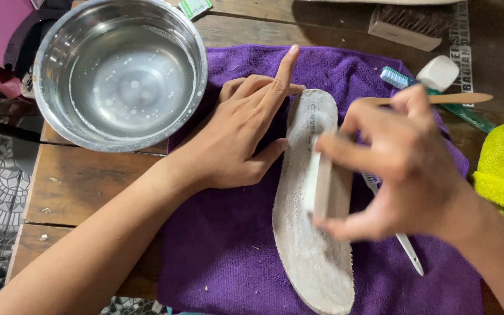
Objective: The person scrubs a white shoe insole with a rectangular brush, repeatedly dipping the brush into a metal bowl of water. The insole is placed on a purple towel on a wooden table, and the person uses their left hand to hold it steady while scrubbing with the right hand.
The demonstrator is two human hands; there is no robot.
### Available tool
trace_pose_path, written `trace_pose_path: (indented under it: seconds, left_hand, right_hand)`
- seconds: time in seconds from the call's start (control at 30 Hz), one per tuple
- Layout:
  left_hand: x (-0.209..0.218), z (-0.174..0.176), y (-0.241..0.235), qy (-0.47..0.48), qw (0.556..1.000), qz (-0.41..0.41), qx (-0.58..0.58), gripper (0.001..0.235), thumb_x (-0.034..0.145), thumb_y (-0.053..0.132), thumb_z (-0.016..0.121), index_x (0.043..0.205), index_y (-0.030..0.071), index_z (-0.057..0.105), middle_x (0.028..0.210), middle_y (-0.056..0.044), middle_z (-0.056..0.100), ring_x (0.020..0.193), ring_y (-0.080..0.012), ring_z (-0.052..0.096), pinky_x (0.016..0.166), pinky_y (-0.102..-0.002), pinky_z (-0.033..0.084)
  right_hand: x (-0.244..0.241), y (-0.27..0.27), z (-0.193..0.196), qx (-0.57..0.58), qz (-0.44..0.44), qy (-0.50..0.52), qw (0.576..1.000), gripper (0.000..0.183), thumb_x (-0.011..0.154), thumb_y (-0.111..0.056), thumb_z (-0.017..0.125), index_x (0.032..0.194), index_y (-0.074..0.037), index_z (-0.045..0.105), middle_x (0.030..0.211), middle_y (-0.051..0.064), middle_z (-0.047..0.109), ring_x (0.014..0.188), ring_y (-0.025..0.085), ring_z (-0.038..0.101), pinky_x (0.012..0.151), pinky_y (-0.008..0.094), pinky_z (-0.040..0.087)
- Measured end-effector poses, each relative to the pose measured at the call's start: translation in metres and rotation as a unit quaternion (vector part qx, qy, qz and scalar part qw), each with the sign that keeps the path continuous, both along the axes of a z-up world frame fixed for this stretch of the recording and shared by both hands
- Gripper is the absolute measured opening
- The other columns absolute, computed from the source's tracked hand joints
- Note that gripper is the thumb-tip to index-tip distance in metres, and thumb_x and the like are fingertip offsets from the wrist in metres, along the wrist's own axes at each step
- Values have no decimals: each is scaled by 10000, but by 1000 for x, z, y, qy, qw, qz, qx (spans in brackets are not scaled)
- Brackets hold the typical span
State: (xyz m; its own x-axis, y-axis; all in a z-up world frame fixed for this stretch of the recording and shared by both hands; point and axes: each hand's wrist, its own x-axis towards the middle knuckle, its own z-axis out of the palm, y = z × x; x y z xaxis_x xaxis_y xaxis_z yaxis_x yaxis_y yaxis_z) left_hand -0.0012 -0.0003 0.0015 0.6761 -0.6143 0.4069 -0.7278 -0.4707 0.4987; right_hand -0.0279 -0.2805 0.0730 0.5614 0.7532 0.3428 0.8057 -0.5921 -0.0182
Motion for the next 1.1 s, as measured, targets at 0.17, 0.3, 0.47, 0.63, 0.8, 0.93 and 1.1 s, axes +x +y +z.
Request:
trace_pose_path:
  seconds: [0.17, 0.3, 0.47, 0.63, 0.8, 0.93, 1.1]
  left_hand:
    - [1, -1, -1, -11, 1000, -1, -7, 1128, 973, 307, 713, 1793, 7, 0, 1718, -110, 661, 1532, -326, 572, 1290, -488, 310]
    - [1, -3, 0, 5, 1000, -6, -15, 1122, 1021, 306, 708, 1806, 52, -52, 1716, -99, 675, 1543, -331, 572, 1290, -508, 320]
    - [2, 0, -2, 4, 1000, 3, -14, 1188, 934, 296, 743, 1794, 21, -28, 1675, -91, 703, 1521, -320, 586, 1276, -482, 310]
    - [2, 2, -1, 3, 1000, -6, -14, 1118, 987, 293, 712, 1795, 21, -12, 1692, -105, 674, 1527, -326, 576, 1295, -492, 305]
    - [3, 3, -2, -5, 1000, -1, -14, 1077, 1008, 295, 686, 1784, -8, 2, 1678, -115, 664, 1505, -331, 568, 1278, -496, 308]
    - [2, 1, -1, -1, 1000, -1, -15, 1105, 992, 295, 695, 1791, 22, -18, 1662, -90, 680, 1513, -325, 562, 1281, -505, 298]
    - [3, -1, -1, 6, 1000, -6, -19, 1109, 996, 309, 701, 1790, 21, -19, 1678, -104, 667, 1517, -348, 552, 1281, -526, 285]
  right_hand:
    - [-9, 7, -3, 10, 80, 30, 996, 904, 567, -893, 898, 1155, -216, 785, 984, 26, 653, 776, 243, 583, 854, 512, 304]
    - [10, 0, -2, 10, 8, 32, 999, 842, 583, -849, 936, 1127, -216, 828, 979, -13, 598, 796, 195, 558, 904, 493, 283]
    - [-34, 14, -1, 4, 132, 103, 986, 896, 607, -852, 922, 1186, -196, 727, 966, 58, 612, 713, 269, 640, 818, 538, 328]
    - [22, -7, -7, 20, 28, 32, 999, 848, 570, -837, 927, 1139, -216, 825, 976, 0, 618, 713, 203, 549, 882, 489, 303]
    - [-1, -5, 14, -18, 21, 59, 998, 844, 575, -819, 980, 1095, -194, 751, 911, 27, 562, 755, 226, 548, 860, 474, 340]
    - [-5, -11, 15, -65, 47, 113, 990, 981, 481, -879, 1078, 1111, -250, 664, 880, -17, 551, 686, 237, 502, 895, 467, 376]
    - [-2, -21, 17, -97, 15, 166, 981, 944, 396, -874, 1130, 1051, -315, 743, 908, -57, 579, 723, 247, 528, 992, 509, 425]
